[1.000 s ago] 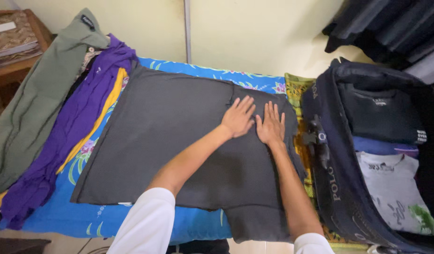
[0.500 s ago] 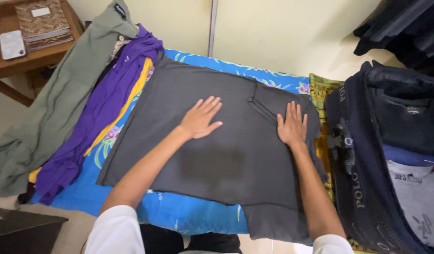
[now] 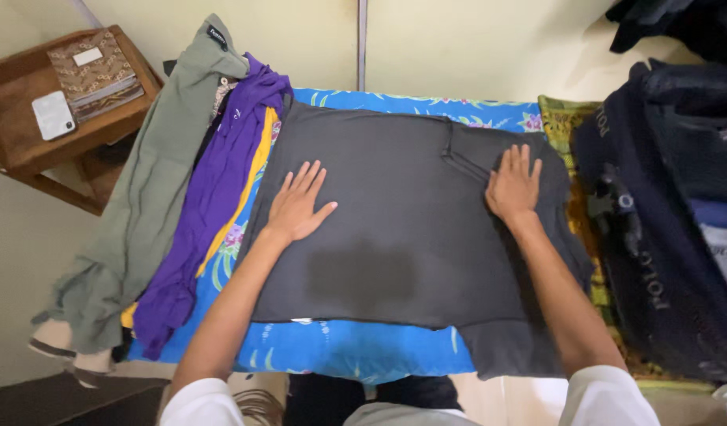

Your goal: The person folds a shirt on a flat surface and places it into an open suitcase, then spreads out a second shirt and prepares to fold it.

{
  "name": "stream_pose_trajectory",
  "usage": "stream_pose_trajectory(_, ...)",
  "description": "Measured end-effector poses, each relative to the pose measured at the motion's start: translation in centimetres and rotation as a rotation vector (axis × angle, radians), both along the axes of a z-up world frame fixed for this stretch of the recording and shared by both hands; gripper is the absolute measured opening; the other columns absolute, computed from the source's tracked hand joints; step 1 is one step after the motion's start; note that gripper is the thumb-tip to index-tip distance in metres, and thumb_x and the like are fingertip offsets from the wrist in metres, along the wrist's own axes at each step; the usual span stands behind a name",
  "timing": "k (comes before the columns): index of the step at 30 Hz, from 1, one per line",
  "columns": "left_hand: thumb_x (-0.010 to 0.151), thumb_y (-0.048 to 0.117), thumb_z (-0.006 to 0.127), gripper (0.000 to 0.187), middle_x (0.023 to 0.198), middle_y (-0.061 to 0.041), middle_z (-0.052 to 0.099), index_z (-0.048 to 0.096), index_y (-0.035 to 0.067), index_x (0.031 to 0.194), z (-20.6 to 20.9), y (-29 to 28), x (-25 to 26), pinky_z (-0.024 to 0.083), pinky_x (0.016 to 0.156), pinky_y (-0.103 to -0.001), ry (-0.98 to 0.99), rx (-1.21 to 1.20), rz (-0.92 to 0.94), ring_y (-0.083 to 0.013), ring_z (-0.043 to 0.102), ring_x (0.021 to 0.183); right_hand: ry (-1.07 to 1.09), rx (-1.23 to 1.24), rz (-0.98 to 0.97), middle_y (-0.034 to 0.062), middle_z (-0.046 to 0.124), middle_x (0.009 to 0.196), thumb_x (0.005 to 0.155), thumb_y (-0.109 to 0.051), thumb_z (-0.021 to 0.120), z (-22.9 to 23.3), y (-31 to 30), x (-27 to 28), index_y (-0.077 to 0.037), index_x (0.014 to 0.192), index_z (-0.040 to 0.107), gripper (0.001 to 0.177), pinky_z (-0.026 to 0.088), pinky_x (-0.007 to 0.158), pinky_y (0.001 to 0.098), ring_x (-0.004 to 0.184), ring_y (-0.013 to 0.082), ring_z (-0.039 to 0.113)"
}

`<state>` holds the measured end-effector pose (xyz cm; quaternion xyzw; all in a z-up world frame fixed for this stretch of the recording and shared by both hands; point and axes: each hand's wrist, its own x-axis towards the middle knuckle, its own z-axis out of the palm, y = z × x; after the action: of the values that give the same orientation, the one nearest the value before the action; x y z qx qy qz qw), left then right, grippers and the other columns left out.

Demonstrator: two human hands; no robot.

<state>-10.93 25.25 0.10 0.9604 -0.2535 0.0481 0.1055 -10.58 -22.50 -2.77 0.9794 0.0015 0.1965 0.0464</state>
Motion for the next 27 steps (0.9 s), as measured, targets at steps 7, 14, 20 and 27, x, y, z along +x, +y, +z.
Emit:
stream_pose_trajectory(7,0.097,0.056,0.053,0.081,0.166,-0.015,0.030,0.038,0.002,0.155,-0.2,0.4,-0.3,0.019,0.125,-0.050,-0.047,-0.059,-0.001,-0.0307,0.022,0.155,0.181,0.352,0.358,0.0198,0.044,0.157,0.094,-0.035,0.060,4.9,17.3,-4.7,0.001,0.140,0.053,0.058,0.035,0.117,0.0513,0.143,0.0425,0.038)
stream_pose_trajectory(14,0.098,0.056,0.053,0.081,0.166,-0.017,0.030,0.038,0.000,0.155,-0.5,0.6,0.0,0.019,0.124,-0.051,-0.062,-0.091,-0.020,-0.0322,0.024,0.155,0.270,0.356,0.582,0.0163,0.033,0.165,0.102,-0.043,0.051,4.1,25.7,-8.3,0.000,0.154,0.039,0.068,0.018,0.124,0.0536,0.156,0.0319,0.024)
stream_pose_trajectory(20,0.097,0.054,0.053,0.080,0.165,-0.016,0.030,0.038,0.001,0.155,0.2,0.5,-0.4,0.018,0.124,-0.051,-0.032,-0.090,-0.012,-0.0315,0.022,0.155,0.351,0.250,0.460,0.0112,0.026,0.167,0.101,-0.052,0.046,4.4,22.2,-9.7,-0.004,0.157,0.031,0.075,0.013,0.124,0.0528,0.156,0.0285,0.018)
stream_pose_trajectory(27,0.096,0.054,0.054,0.081,0.166,-0.015,0.030,0.038,0.000,0.155,-0.3,0.4,-0.2,0.018,0.124,-0.050,-0.064,-0.076,-0.025,-0.0311,0.022,0.155,0.315,0.242,0.272,0.0071,0.025,0.169,0.099,-0.056,0.045,3.7,14.6,-12.1,-0.011,0.159,0.031,0.076,0.013,0.125,0.0525,0.157,0.0271,0.017)
